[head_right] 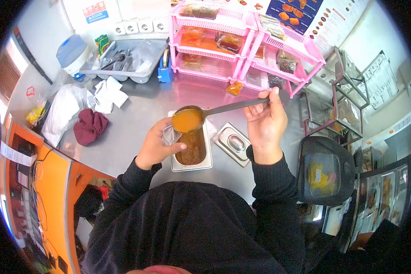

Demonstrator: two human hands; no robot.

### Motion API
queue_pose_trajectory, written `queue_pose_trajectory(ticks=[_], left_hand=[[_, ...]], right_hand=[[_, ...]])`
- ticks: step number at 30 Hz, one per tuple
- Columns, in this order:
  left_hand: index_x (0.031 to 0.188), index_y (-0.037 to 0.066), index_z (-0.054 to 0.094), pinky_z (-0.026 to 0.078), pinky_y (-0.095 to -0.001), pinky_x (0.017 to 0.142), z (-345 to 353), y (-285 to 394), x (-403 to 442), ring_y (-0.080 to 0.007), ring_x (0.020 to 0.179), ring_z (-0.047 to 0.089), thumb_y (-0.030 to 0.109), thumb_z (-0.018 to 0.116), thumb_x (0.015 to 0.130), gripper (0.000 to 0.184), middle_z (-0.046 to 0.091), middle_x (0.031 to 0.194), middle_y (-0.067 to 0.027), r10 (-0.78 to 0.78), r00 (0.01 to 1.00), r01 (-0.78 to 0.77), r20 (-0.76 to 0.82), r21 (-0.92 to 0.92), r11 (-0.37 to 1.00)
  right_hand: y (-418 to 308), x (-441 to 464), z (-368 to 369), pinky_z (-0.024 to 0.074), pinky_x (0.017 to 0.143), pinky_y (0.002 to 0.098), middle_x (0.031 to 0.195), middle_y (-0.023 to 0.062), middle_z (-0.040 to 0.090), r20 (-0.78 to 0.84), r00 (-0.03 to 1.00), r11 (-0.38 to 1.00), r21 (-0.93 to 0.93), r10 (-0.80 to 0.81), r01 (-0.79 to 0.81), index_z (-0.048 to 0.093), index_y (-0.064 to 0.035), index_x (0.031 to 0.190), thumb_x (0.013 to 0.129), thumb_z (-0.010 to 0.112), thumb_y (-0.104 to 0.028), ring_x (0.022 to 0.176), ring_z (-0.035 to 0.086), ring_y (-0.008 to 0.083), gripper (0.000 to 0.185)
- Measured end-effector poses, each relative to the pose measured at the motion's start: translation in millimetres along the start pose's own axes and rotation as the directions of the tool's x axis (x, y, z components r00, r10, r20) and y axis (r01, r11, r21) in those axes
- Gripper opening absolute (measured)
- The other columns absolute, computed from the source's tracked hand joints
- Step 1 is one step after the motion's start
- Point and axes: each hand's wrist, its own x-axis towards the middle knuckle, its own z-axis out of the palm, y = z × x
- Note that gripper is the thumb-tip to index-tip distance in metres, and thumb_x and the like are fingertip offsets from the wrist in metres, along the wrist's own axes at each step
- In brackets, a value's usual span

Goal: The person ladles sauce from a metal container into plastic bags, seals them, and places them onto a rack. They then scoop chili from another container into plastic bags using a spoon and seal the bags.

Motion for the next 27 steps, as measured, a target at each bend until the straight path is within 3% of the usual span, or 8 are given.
queue_pose_trajectory(ticks=[7,10,13,16,19,22,25,27], left_hand=[[0.107,0.002,0.052,0.039,-0.0294,0.085,3,13,5,-0.0172,0.094,0.052,0.015,0.074,0.064,0.050,0.056,0.100,-0.0068,-0.062,0.993,0.084,0.103,-0.220,0.972],[0.107,0.002,0.052,0.038,-0.0297,0.087,2,15,6,-0.0172,0.096,0.052,0.015,0.073,0.065,0.049,0.056,0.102,-0.0068,-0.054,0.992,0.078,0.118,-0.212,0.974],[0.106,0.002,0.052,0.037,-0.0298,0.088,2,11,7,-0.0168,0.097,0.051,0.014,0.073,0.065,0.048,0.055,0.104,-0.0066,-0.025,0.993,0.046,0.111,-0.191,0.980],[0.106,0.001,0.052,0.037,-0.0295,0.088,2,11,7,-0.0165,0.096,0.051,0.015,0.073,0.065,0.048,0.056,0.102,-0.0065,-0.027,0.993,0.056,0.119,-0.246,0.968],[0.107,0.001,0.052,0.037,-0.0292,0.088,1,14,5,-0.0158,0.095,0.051,0.014,0.072,0.066,0.048,0.056,0.101,-0.0064,-0.069,0.988,0.115,0.141,-0.352,0.929],[0.107,0.000,0.051,0.037,-0.0291,0.087,-2,13,6,-0.0151,0.094,0.051,0.014,0.071,0.067,0.047,0.056,0.100,-0.0061,-0.054,0.986,0.094,0.158,-0.256,0.962],[0.107,0.000,0.051,0.037,-0.0292,0.087,-2,14,5,-0.0146,0.094,0.050,0.014,0.071,0.067,0.046,0.056,0.099,-0.0054,-0.066,0.984,0.115,0.164,-0.308,0.945],[0.107,0.001,0.051,0.037,-0.0291,0.087,-2,14,6,-0.0144,0.094,0.050,0.014,0.071,0.067,0.046,0.056,0.099,-0.0053,-0.054,0.983,0.108,0.174,-0.317,0.942]], right_hand=[[-4,-3,17,0.0334,0.050,0.0272,0.055,0.0013,0.041,0.169,0.981,0.995,-0.019,-0.093,0.098,0.052,-0.0038,0.076,0.090,0.043,-0.033,0.051,0.039,0.0116,0.034],[-4,-9,23,0.0349,0.051,0.0281,0.056,0.0042,0.044,0.212,0.960,0.974,-0.093,-0.184,0.208,0.052,-0.0023,0.076,0.091,0.041,-0.034,0.052,0.040,0.0123,0.036],[-4,-13,25,0.0321,0.054,0.0272,0.055,0.0001,0.038,0.321,0.906,0.921,-0.183,-0.274,0.344,0.050,-0.0059,0.079,0.092,0.036,-0.035,0.055,0.038,0.0139,0.034],[-6,-15,27,0.0363,0.053,0.0283,0.057,0.0068,0.045,0.391,0.855,0.898,-0.131,-0.342,0.419,0.050,-0.0017,0.078,0.092,0.037,-0.033,0.053,0.041,0.0143,0.037],[-10,-21,35,0.0367,0.054,0.0287,0.057,0.0066,0.045,0.392,0.842,0.859,-0.199,-0.371,0.471,0.050,-0.0019,0.079,0.092,0.037,-0.033,0.054,0.042,0.0147,0.036],[-12,-23,35,0.0361,0.054,0.0288,0.059,0.0079,0.046,0.442,0.805,0.834,-0.195,-0.395,0.516,0.049,-0.0019,0.078,0.092,0.035,-0.033,0.054,0.042,0.0155,0.037],[-14,-29,40,0.0350,0.054,0.0292,0.061,0.0085,0.044,0.484,0.763,0.768,-0.249,-0.430,0.590,0.048,-0.0017,0.079,0.092,0.035,-0.033,0.054,0.040,0.0158,0.036],[-15,-27,38,0.0345,0.054,0.0297,0.061,0.0083,0.043,0.568,0.696,0.766,-0.168,-0.439,0.620,0.047,-0.0019,0.080,0.092,0.035,-0.033,0.054,0.039,0.0160,0.036]])
